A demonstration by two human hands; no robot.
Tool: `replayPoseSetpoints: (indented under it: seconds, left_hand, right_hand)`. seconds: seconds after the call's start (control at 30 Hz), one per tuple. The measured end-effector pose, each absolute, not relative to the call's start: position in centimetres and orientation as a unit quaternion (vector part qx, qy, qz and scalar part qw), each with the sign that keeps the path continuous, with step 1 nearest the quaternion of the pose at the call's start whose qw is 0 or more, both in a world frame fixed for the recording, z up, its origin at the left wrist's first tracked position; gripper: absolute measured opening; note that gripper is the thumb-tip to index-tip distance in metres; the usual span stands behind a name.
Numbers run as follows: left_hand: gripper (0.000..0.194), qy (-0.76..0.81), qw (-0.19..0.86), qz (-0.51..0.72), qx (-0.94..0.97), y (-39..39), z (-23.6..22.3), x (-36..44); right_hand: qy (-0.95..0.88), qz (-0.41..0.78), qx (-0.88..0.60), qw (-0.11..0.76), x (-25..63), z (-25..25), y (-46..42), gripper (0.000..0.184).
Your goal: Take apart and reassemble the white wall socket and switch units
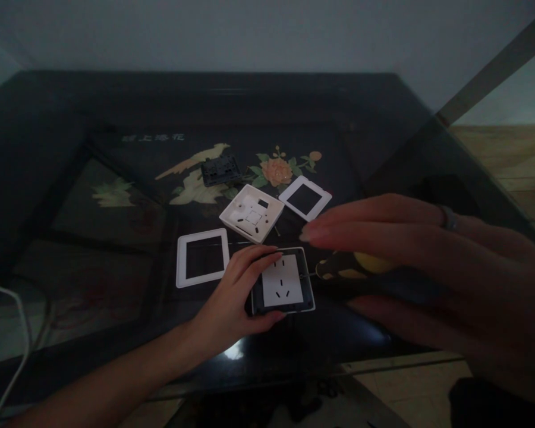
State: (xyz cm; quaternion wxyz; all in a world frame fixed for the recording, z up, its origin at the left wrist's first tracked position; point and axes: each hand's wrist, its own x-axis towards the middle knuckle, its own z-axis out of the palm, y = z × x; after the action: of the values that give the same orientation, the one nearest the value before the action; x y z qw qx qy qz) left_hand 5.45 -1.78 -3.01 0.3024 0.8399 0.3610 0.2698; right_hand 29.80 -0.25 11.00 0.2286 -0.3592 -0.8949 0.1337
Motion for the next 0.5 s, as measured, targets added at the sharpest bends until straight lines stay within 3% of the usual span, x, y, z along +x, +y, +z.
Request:
replayPoseSetpoints:
  seconds: [0.1, 0.23, 0.43, 0.5]
  left_hand:
    - [0.077, 0.36, 0.298, 0.274, 0.84, -1.81, -3.04, 5.46]
    - [0.077, 0.36, 0.301, 0.277, 0.838, -1.89, -3.18, 5.37]
    - [0.075, 0.362, 0.312, 0.266, 0.837, -1.81, -3.14, 5.36]
    - [0.076, 0.363, 0.313, 0.263, 0.837, -1.82, -3.19, 5.34]
  right_hand:
    - [-0.903, 0.163, -0.318, 0.239, 29.79, 11.58, -0.5, 0.047]
    - [-0.869, 0.185, -0.366, 0.275, 29.22, 11.37, -0.74, 0.021]
    - [-0.903, 0.093, -0.344, 0.238, 29.31, 11.0, -0.14, 0.015]
    - [-0.907, 0.102, -0.345, 0.22, 29.48, 11.29, -0.18, 0.023]
